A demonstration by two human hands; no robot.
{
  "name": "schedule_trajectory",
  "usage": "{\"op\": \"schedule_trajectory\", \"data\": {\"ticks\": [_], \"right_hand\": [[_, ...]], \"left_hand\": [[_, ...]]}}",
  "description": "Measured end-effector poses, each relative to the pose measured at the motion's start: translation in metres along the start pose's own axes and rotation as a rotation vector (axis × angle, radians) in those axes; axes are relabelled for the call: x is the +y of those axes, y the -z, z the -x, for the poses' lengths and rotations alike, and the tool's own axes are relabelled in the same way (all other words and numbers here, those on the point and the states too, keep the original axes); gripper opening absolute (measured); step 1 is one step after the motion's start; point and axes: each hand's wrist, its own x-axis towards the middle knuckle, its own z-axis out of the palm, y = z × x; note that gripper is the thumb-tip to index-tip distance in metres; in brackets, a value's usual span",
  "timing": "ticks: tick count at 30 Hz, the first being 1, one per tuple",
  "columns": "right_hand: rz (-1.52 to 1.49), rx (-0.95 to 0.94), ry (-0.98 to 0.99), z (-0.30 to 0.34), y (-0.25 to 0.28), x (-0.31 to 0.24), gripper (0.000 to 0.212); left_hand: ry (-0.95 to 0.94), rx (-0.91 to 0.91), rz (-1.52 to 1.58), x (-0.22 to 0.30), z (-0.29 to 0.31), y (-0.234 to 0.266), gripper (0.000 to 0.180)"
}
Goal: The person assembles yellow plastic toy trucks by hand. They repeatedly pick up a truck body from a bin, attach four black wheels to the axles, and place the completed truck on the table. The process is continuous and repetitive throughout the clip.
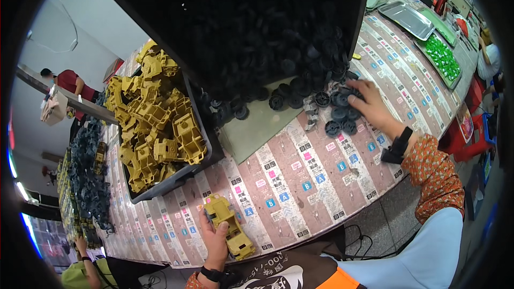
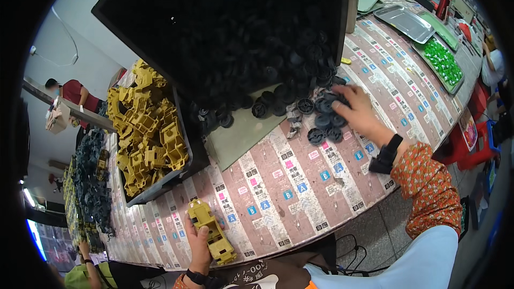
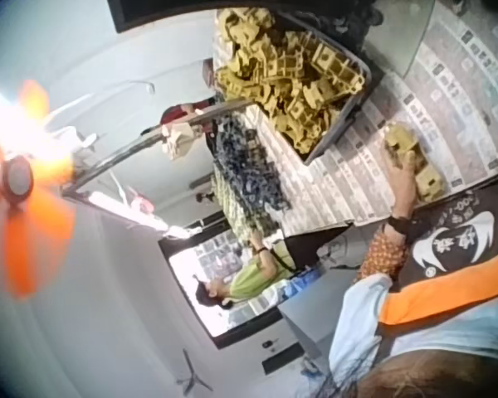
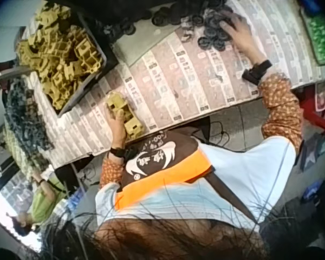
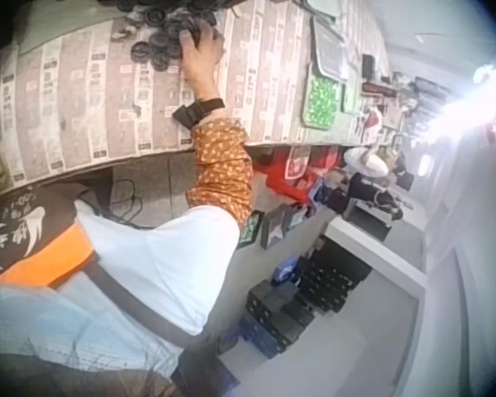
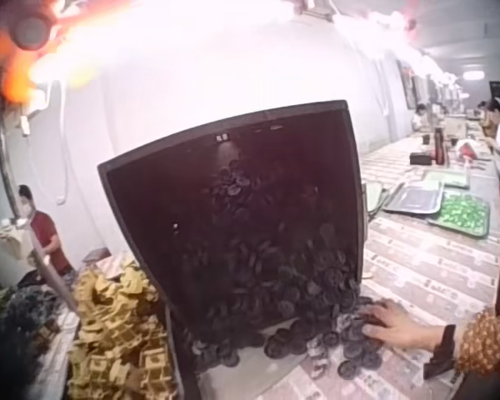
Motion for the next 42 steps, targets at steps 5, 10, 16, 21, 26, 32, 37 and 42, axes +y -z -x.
{"op": "schedule_trajectory", "data": {"ticks": [5, 10, 16, 21, 26, 32, 37, 42], "right_hand": [[0.081, -0.195, 0.002, 0.039, -0.045, -0.075, 0.068], [-0.048, -0.338, 0.139, 0.048, -0.099, -0.130, 0.073], [0.402, 0.401, 0.364, -0.101, -0.068, -0.125, 0.067], [0.614, 0.328, 0.044, -0.163, -0.047, -0.058, 0.058], [0.354, 0.271, 0.252, -0.146, -0.062, -0.053, 0.050], [0.210, 0.075, 0.338, -0.074, -0.101, -0.111, 0.052], [0.151, -0.164, 0.348, -0.009, -0.102, -0.166, 0.059], [-0.059, -0.382, 0.402, 0.028, -0.092, -0.191, 0.059]], "left_hand": [[-0.019, 0.011, -0.010, 0.010, 0.001, -0.010, 0.076], [-0.039, -0.001, 0.000, 0.012, 0.002, -0.011, 0.067], [-0.054, -0.051, 0.032, 0.018, 0.005, -0.014, 0.063], [-0.064, -0.064, 0.045, 0.019, 0.005, -0.013, 0.065], [-0.093, -0.046, 0.049, 0.005, 0.005, -0.009, 0.068], [-0.077, -0.027, 0.037, 0.012, 0.005, -0.014, 0.065], [-0.108, -0.044, 0.021, 0.010, 0.003, -0.014, 0.063], [-0.074, -0.085, 0.062, 0.013, 0.000, -0.012, 0.063]]}}
